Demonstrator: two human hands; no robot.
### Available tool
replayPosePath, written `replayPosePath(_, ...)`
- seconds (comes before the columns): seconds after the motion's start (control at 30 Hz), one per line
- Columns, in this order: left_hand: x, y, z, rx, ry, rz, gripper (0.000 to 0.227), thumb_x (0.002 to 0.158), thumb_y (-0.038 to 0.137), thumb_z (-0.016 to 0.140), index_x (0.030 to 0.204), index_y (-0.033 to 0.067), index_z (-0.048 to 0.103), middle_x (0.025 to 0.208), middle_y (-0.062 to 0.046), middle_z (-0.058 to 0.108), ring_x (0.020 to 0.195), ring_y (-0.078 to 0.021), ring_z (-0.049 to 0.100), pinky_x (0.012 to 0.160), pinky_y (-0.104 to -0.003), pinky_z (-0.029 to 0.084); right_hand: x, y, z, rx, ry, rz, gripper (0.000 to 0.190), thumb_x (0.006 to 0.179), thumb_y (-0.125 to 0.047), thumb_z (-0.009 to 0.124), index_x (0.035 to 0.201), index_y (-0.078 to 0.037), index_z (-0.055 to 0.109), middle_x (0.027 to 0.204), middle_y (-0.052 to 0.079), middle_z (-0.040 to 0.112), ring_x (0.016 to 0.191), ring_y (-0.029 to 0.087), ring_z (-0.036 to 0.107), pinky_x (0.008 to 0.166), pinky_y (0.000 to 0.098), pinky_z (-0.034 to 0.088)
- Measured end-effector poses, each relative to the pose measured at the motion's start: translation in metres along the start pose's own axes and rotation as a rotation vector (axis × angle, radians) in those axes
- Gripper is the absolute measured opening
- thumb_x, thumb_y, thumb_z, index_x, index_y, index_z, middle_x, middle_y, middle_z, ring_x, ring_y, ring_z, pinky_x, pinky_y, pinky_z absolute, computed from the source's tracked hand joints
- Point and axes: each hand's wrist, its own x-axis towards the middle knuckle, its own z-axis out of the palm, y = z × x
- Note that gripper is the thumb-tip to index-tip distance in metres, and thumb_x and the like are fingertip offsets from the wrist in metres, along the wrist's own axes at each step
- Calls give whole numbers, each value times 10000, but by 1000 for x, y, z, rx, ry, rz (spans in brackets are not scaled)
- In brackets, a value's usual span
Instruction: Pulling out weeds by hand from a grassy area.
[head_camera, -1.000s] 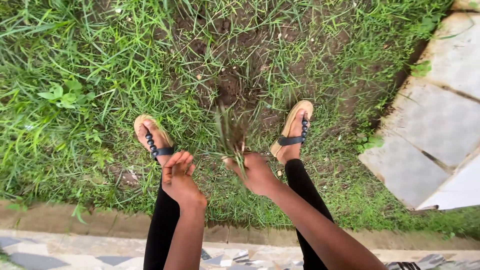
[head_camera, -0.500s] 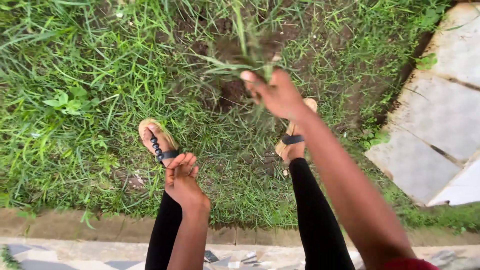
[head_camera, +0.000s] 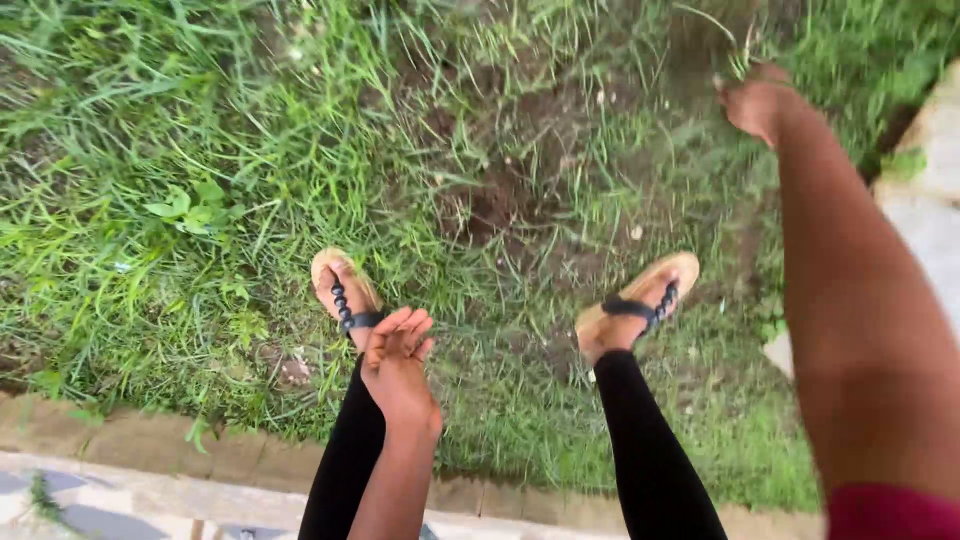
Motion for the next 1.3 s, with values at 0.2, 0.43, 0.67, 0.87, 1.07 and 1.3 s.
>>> replayPosePath(0.2,-22,-26,21,113,104,-30,187,998,157,555,1107,42,655,1079,-115,766,972,-202,727,810,-324,506,71,138,41,-1002,-101,-260,636,908,-250,654,1506,-234,437,1103,150,705,814,311,740,719,406,634)
replayPosePath(0.43,-33,-42,33,83,41,-16,186,994,156,568,1102,45,671,1079,-131,764,965,-217,737,808,-328,529,26,67,10,-203,273,98,475,948,-80,656,1414,-31,581,1234,244,684,1030,368,691,860,447,566)
replayPosePath(0.67,-41,-37,52,142,-8,-56,212,980,95,489,1100,70,662,1093,-89,757,1009,-197,716,864,-331,512,66,56,25,-842,232,-129,333,988,-183,679,1299,-63,675,1202,200,722,1081,358,698,894,449,597)
replayPosePath(0.87,-40,-43,69,188,-155,-142,276,944,99,497,1157,69,670,1146,-107,758,1041,-221,716,906,-368,520,9,-33,46,190,80,100,351,1070,-381,604,1167,-51,668,1156,152,671,983,273,649,759,403,543)
replayPosePath(1.07,-43,-36,83,379,-213,-266,294,983,216,548,1217,77,657,1221,-95,743,1145,-209,691,940,-377,505,25,-24,106,871,152,-104,201,1029,-73,526,1170,-55,668,1097,162,739,803,277,600,631,429,459)
replayPosePath(1.3,-45,-30,91,427,-262,-288,313,995,242,501,1202,73,664,1231,-95,753,1160,-192,700,967,-365,503,10,-51,140,-88,144,229,302,880,-233,737,1125,-61,702,1159,176,718,1040,344,709,884,434,581)
